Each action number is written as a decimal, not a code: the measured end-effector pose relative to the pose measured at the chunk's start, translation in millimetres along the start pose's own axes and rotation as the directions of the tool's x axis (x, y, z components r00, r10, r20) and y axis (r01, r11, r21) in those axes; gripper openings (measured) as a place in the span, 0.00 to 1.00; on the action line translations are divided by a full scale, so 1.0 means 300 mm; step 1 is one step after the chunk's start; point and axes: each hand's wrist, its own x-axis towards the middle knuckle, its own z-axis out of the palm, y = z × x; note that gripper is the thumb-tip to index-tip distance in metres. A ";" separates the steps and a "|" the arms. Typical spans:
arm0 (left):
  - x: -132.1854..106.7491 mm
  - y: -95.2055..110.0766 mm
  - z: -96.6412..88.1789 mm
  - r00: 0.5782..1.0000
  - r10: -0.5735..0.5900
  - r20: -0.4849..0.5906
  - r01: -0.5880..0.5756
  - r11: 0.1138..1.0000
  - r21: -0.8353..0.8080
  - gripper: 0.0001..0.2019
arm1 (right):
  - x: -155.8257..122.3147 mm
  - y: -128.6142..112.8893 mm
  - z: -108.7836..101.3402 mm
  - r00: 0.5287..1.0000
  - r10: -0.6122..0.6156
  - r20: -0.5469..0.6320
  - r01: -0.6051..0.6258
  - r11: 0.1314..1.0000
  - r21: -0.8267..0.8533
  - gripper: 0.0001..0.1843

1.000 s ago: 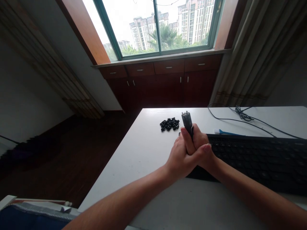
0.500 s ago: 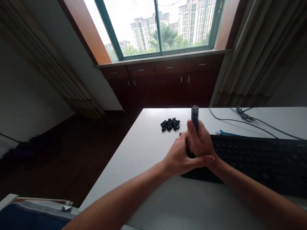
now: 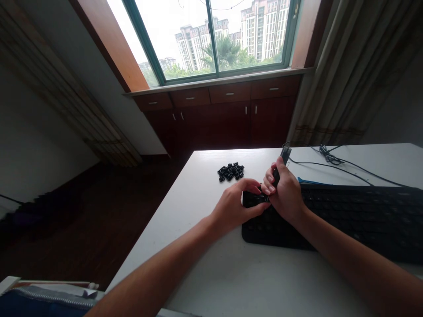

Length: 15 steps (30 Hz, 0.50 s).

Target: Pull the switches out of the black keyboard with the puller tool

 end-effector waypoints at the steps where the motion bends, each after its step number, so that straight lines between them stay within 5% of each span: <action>1: -0.001 -0.002 0.002 1.000 -0.009 -0.030 0.009 1.000 -0.003 0.19 | 0.002 -0.001 -0.001 1.000 0.017 -0.014 -0.017 1.000 0.017 0.22; 15: 0.000 -0.012 0.016 0.999 0.030 -0.029 -0.032 0.996 -0.081 0.09 | 0.004 0.004 -0.004 0.998 0.065 -0.025 -0.063 0.997 0.044 0.22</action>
